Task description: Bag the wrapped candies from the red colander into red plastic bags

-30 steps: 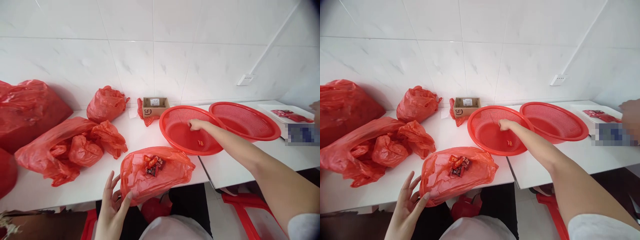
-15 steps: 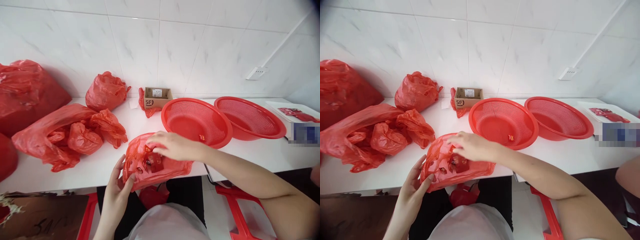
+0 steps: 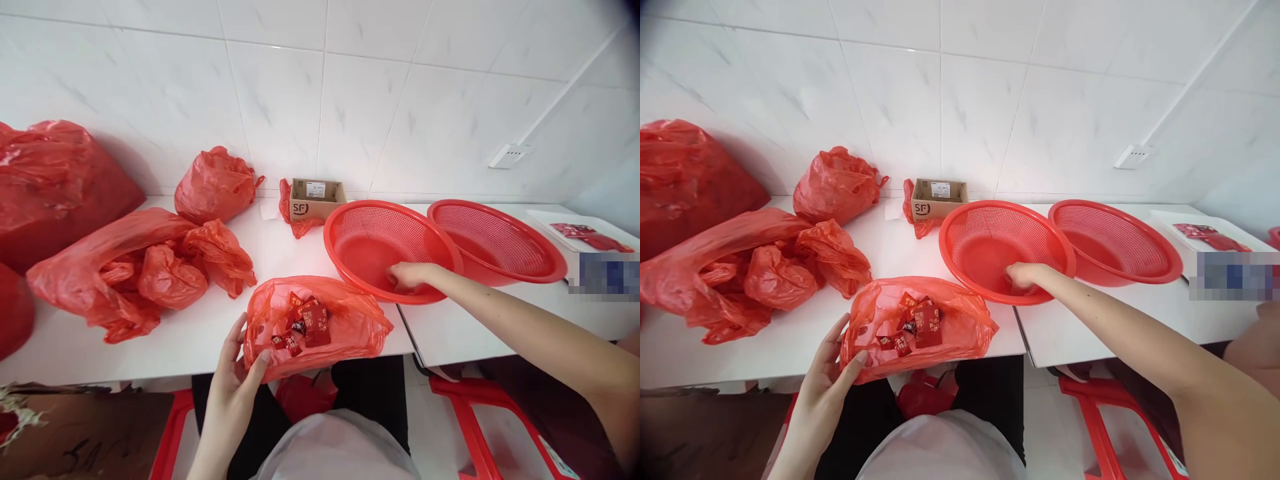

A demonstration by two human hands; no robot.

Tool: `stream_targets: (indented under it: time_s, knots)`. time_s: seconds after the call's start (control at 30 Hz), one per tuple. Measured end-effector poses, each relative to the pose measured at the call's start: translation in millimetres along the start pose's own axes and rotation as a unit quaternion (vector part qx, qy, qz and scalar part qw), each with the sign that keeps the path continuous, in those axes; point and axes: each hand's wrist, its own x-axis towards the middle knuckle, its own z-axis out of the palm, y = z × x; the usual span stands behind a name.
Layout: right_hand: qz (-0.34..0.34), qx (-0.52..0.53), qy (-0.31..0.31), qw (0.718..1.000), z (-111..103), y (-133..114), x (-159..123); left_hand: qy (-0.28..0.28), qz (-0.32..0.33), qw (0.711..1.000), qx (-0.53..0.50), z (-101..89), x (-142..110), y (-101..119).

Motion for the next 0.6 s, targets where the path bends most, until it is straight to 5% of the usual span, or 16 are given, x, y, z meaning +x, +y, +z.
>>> stream_targets:
  time_s: [0.1,0.2,0.27,0.37,0.43,0.6]
  knots:
    - [-0.031,0.003,0.026,0.999,-16,-9,-9,0.008,-0.001,1.0,0.016,-2.8,-1,-1]
    - [-0.094,0.05,0.135,0.985,-34,-35,-34,0.007,-0.003,1.0,0.019,-8.8,0,-4]
    - [-0.181,0.129,0.215,0.951,-36,-63,-57,0.006,0.003,1.0,0.026,-11.7,0,-5]
    - [-0.311,0.22,0.215,0.899,-17,-109,-85,-0.002,0.02,0.999,0.045,-11.1,0,-4]
    - [-0.343,0.205,0.226,0.889,4,-131,-95,-0.002,0.028,0.998,0.054,-9.0,-1,-2]
    - [-0.299,0.247,0.343,0.856,61,-119,-109,0.017,0.03,0.998,0.049,-17.7,-2,-5]
